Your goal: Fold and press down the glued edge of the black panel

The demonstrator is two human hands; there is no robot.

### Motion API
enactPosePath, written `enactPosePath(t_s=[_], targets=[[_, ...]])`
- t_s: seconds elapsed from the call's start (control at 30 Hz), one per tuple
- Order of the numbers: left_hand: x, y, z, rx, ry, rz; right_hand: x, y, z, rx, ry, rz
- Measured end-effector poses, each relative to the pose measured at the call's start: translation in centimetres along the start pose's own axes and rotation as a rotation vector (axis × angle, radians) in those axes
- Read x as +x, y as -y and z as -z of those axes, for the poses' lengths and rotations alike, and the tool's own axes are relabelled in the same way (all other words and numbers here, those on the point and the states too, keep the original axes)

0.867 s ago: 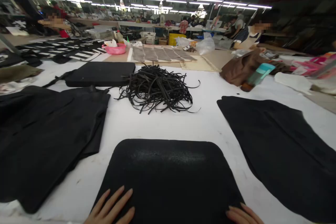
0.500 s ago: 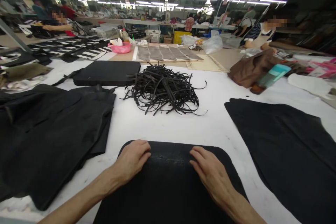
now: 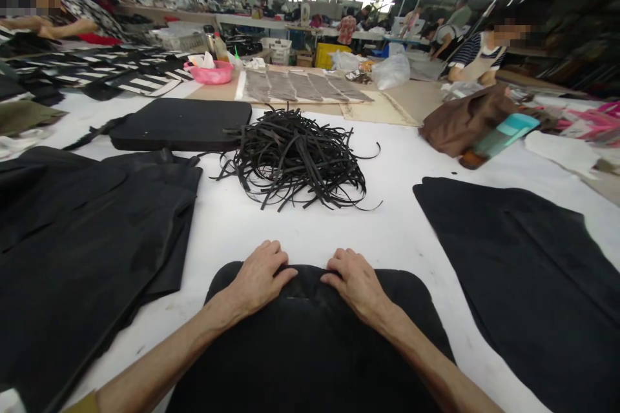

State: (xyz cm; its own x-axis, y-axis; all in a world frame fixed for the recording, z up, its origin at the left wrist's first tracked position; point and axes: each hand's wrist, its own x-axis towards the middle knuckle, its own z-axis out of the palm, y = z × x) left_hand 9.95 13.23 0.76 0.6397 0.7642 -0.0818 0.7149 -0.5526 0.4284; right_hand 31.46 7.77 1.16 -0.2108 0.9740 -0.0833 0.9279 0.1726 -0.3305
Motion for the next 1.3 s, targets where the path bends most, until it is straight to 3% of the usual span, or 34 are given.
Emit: enactPosePath(t_s=[0.17, 0.3, 0.5, 0.7, 0.8, 1.0, 1.07, 1.2, 1.3], targets=[[0.2, 1.1, -0.3, -0.055, 0.021, -0.037, 0.1, -0.1, -0.2, 0.059, -0.098, 0.004], [0.5, 1.4, -0.5, -0.082, -0.055, 0.000, 0.9, -0.1, -0.5, -0.078, -0.183, -0.022], [0.5, 1.8, -0.5, -0.049, -0.078, 0.014, 1.0, -0.9, -0.4, -0.265, -0.089, 0.054], [0.3, 1.8, -0.8, 0.029, -0.088, 0.003, -0.1, -1.1, -0.4, -0.307, -0.112, 0.204], [0.1, 2.1, -0.7, 0.032, -0.114, 0.005, -0.6, -1.5, 0.4, -0.221, -0.068, 0.124], [0.1, 2.6, -0.8, -0.010, -0.139, -0.019, -3.2, -4.4, 3.4, 0.219, 0.147, -0.088], [0.2, 2.5, -1.0, -0.021, -0.133, -0.035, -4.3, -5.0, 3.8, 0.163, 0.115, -0.122], [0.4, 2.2, -1.3, 0.034, -0.150, -0.043, -5.3, -4.9, 3.0, -0.208, -0.114, -0.153], [0.5, 2.2, -1.2, 0.060, -0.141, -0.029, -5.2, -5.1, 2.1, -0.264, -0.141, -0.169]])
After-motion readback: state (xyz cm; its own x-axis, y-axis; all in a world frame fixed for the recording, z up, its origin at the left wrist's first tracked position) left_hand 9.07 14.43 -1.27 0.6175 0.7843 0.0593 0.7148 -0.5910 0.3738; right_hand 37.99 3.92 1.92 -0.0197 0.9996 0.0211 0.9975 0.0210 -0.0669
